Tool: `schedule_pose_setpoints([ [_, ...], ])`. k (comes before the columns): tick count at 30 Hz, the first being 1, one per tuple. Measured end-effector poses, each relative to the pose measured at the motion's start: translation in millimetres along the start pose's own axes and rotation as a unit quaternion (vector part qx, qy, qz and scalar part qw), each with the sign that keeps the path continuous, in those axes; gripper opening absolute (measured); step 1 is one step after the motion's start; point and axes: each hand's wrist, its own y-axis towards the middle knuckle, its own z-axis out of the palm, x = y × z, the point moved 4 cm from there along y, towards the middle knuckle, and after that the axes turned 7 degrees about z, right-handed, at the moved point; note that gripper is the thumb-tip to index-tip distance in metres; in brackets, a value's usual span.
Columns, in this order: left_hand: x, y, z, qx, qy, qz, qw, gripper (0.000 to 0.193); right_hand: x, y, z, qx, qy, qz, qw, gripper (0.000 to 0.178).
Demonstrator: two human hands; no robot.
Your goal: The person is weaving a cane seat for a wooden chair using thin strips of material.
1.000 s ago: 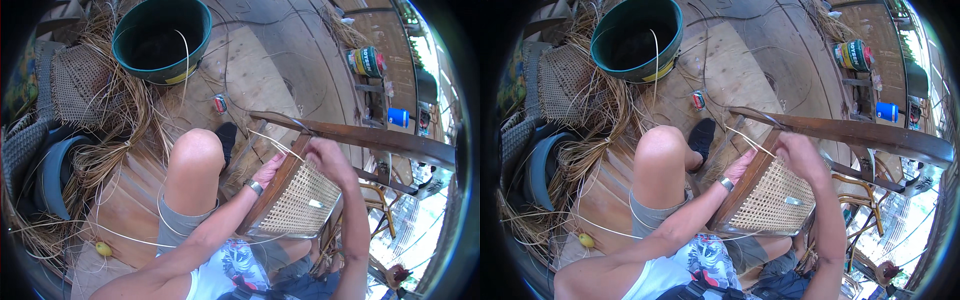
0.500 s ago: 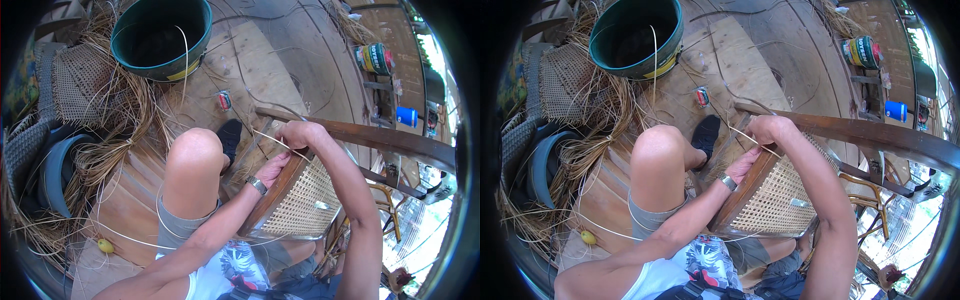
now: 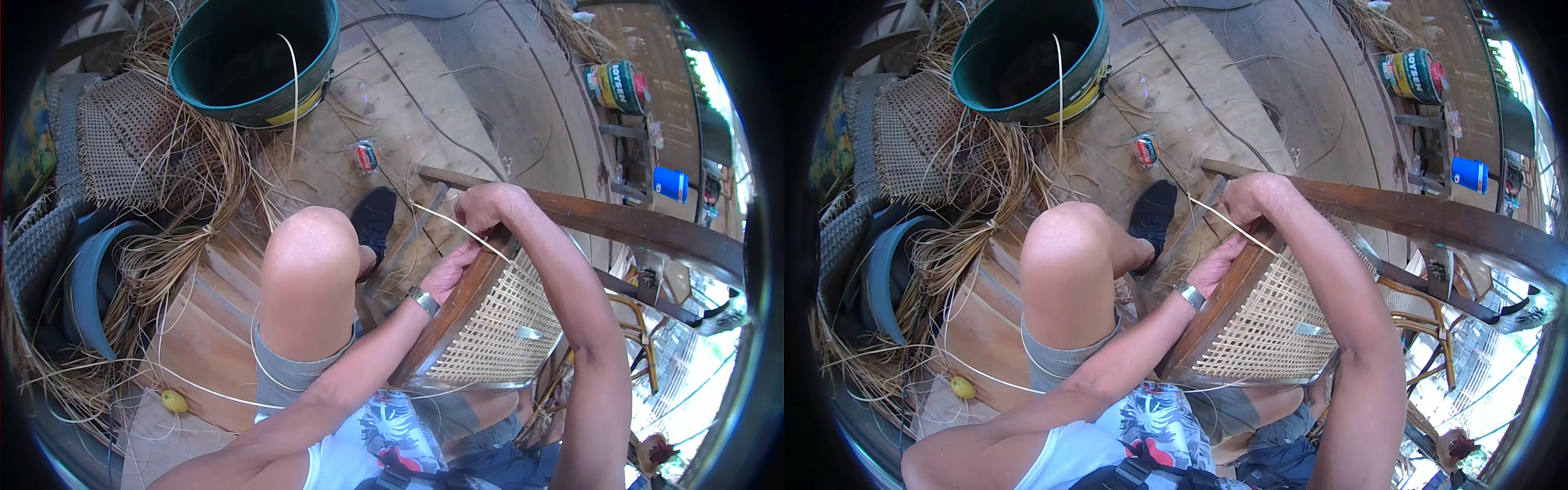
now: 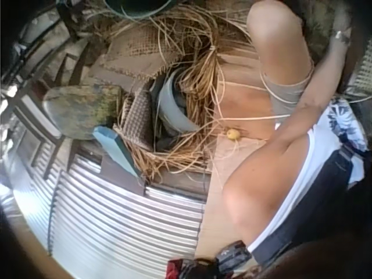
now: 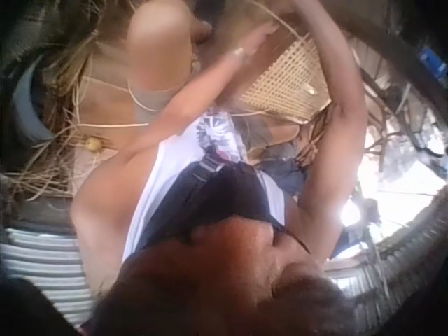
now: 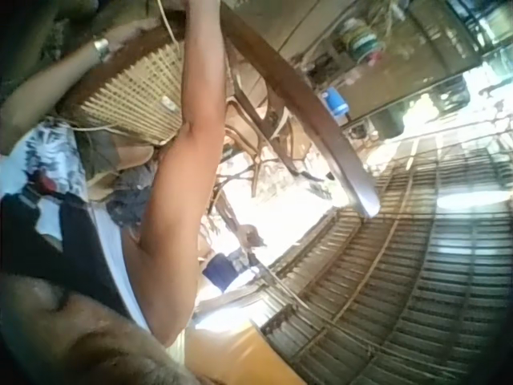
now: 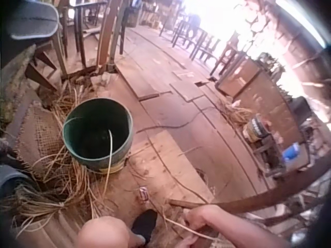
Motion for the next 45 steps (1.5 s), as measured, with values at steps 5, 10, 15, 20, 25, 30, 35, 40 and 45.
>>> schedule_pose_setpoints([
  [5, -9.5, 8.0, 6.1, -0.074, 0.085, -0.004, 0.994, 0.022, -1.7, 2.2, -4.3, -0.037, -0.032, -0.008, 0.999, 0.025],
  [10, -16.3, 11.0, 10.5, -0.117, 0.237, -0.008, 0.964, 0.018, -3.2, 1.9, -9.4, -0.001, -0.040, 0.027, 0.999, 0.054],
  [15, -19.7, 11.3, 11.5, -0.145, 0.316, 0.009, 0.937, 0.019, -3.3, -9.2, -15.4, -0.007, -0.011, 0.002, 1.000, 0.058],
  [20, -20.2, 9.6, 5.1, -0.168, 0.290, 0.009, 0.942, 0.016, -1.2, -8.8, -13.3, 0.006, 0.002, 0.007, 1.000, 0.034],
  [25, -15.9, 6.4, -2.9, -0.144, 0.162, 0.004, 0.976, 0.014, 1.8, -7.9, -8.0, -0.036, -0.040, -0.014, 0.998, 0.021],
  [30, -11.8, 6.1, -7.9, -0.100, 0.057, 0.006, 0.993, 0.017, 3.2, -11.9, -6.4, -0.015, -0.083, -0.024, 0.996, 0.018],
  [35, -6.1, 3.9, -15.4, -0.134, 0.006, -0.042, 0.990, 0.025, 2.4, -12.1, -7.6, 0.042, -0.085, -0.015, 0.995, 0.022],
  [40, -5.1, 4.4, -13.0, -0.078, -0.028, -0.037, 0.996, 0.023, 0.5, -8.2, -4.3, 0.060, -0.094, -0.025, 0.993, 0.023],
  [45, -4.4, 5.1, -15.1, -0.131, -0.005, -0.010, 0.991, 0.020, 3.2, -10.1, -2.6, 0.008, -0.129, -0.025, 0.991, 0.031],
])
